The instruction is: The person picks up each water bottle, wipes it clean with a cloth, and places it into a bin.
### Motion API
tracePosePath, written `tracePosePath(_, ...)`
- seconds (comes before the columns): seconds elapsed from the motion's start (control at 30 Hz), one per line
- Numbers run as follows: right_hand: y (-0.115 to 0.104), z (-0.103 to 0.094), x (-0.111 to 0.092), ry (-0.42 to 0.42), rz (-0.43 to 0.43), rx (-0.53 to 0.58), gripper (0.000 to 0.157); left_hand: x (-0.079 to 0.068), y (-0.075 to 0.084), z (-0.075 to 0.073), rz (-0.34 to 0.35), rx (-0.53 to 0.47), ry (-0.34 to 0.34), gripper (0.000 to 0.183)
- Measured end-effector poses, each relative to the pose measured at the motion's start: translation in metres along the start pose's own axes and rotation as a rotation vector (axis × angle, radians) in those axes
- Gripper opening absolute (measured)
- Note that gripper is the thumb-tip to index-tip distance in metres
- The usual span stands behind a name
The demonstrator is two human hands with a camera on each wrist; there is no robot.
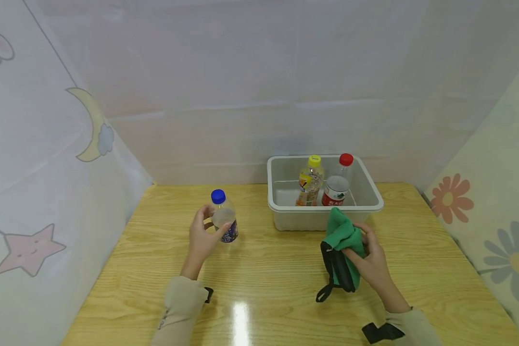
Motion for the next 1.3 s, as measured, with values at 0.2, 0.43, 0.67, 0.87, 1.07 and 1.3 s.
tracePosePath(0.2,0.013,0.000,0.000,-0.006,-0.018,0.021,0.057,-0.004,0.003,0.005,0.024,0.011,-0.013,0.065)
tracePosePath(0.43,0.026,0.001,0.000,-0.016,-0.012,0.022,0.061,-0.007,0.012,0.010,0.031,-0.001,-0.040,0.065)
tracePosePath(0.67,0.012,0.002,0.001,-0.020,-0.033,0.049,0.060,-0.011,0.009,0.017,0.048,0.001,-0.062,0.066)
tracePosePath(0.87,0.027,0.003,0.001,-0.032,-0.031,0.044,0.063,-0.015,0.011,0.023,0.065,-0.005,-0.084,0.068)
tracePosePath(1.07,0.028,0.003,0.001,-0.031,-0.038,0.047,0.064,-0.019,0.015,0.028,0.074,-0.022,-0.110,0.067)
tracePosePath(1.3,0.028,0.003,-0.001,-0.025,-0.004,-0.006,0.064,-0.021,0.019,0.033,0.062,-0.052,-0.128,0.069)
Point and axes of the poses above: each hand's wrist, its own x-axis towards the middle knuckle, its own z-axis out of the palm, y = z × x, the point moved 3 cm from there along x, towards the middle knuckle
